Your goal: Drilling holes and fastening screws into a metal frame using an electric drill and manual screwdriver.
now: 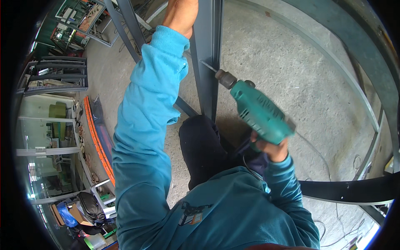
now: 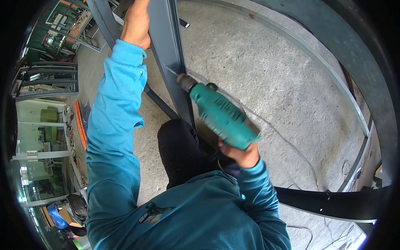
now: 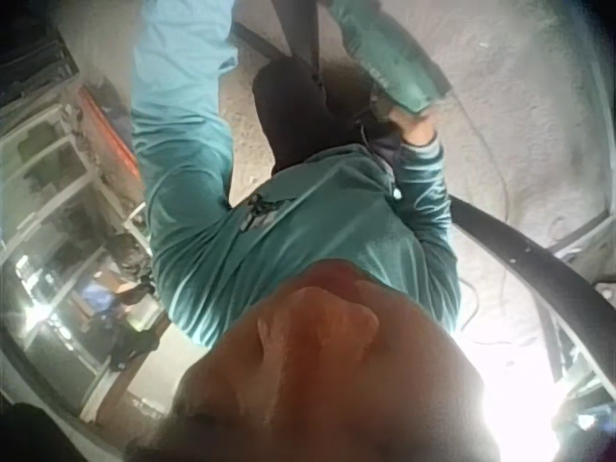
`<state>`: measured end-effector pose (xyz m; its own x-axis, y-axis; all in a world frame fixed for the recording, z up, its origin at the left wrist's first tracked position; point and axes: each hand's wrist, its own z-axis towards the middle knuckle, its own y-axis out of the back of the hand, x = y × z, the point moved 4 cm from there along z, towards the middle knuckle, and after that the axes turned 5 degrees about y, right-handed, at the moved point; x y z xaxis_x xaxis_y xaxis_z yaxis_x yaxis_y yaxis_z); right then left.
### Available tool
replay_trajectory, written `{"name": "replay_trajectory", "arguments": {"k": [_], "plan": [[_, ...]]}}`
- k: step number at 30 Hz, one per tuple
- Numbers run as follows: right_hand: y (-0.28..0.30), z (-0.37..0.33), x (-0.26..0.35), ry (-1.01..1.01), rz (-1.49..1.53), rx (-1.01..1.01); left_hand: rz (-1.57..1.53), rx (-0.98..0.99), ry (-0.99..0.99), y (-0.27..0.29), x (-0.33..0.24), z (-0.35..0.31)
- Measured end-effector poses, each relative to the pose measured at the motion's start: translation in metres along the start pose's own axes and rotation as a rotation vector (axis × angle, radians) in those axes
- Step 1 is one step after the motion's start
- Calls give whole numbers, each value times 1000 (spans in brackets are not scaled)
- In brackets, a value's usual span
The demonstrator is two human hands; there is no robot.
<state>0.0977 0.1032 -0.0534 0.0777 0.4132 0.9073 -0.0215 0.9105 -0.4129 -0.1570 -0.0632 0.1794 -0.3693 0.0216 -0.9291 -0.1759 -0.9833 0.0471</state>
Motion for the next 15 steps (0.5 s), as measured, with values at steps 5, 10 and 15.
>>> {"name": "replay_trajectory", "arguments": {"k": [5, 10, 15], "plan": [[-26, 10, 71, 267, -548, 52, -5, 22, -24, 6, 0, -1], [-11, 30, 82, 244, -601, 170, 33, -5, -7, 5, -2, -2], [-15, 32, 90, 278, -747, 205, -11, 62, -22, 3, -3, -6]]}}
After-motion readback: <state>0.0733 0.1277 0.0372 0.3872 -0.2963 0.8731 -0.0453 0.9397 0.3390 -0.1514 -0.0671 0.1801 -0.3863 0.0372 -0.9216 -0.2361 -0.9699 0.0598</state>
